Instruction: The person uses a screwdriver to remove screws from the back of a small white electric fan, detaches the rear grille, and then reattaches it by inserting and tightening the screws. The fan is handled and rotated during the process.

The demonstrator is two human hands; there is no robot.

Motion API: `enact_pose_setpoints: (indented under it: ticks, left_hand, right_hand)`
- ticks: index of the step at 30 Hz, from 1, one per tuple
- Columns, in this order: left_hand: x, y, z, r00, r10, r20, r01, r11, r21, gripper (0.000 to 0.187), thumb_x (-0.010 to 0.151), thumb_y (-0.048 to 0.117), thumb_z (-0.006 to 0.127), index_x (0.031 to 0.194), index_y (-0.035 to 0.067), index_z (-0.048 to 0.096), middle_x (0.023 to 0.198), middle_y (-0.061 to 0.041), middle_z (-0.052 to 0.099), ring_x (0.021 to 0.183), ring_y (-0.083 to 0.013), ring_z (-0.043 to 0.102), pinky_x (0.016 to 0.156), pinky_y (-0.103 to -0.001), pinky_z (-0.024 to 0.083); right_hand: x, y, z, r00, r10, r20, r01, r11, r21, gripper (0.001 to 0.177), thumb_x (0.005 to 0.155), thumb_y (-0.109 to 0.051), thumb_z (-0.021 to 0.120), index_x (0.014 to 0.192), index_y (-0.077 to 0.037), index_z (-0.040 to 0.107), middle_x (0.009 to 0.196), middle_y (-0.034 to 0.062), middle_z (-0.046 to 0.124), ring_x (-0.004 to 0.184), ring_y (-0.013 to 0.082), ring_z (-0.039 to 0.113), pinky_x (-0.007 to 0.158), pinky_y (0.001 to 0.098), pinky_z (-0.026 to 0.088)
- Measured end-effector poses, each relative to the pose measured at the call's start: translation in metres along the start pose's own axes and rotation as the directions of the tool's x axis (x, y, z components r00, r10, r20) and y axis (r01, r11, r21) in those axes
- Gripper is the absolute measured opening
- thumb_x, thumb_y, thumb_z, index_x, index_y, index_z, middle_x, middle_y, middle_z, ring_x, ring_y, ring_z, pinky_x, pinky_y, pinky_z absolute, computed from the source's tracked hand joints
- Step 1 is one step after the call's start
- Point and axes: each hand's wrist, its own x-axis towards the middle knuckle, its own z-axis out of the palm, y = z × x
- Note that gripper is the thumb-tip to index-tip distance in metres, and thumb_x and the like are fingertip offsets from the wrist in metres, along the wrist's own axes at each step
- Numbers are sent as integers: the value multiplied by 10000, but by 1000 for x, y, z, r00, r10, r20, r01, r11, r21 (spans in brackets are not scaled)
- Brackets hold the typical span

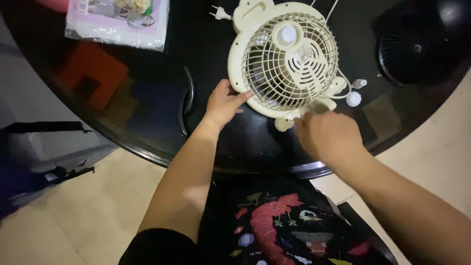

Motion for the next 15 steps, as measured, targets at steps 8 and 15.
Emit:
enact_pose_setpoints:
  ticks: [8,15]
  left_hand:
    - [2,-3,-2,1000,9,-3,-9,1000,-12,451,882,177,768,1228,17,526,1163,-121,713,990,-189,730,697,-319,616]
    - [2,0,1,1000,-8,-15,8,1000,2,471,859,167,774,1237,31,528,1177,-95,708,955,-177,723,679,-287,607]
  right_hand:
    - [4,3,0,974,-71,-216,100,987,125,380,965,-399,635,730,-107,694,557,165,655,508,368,658,483,484,536]
    - [-8,53,-34,997,56,-49,-34,932,360,318,920,-408,674,872,-117,795,567,156,655,535,380,644,521,482,518]
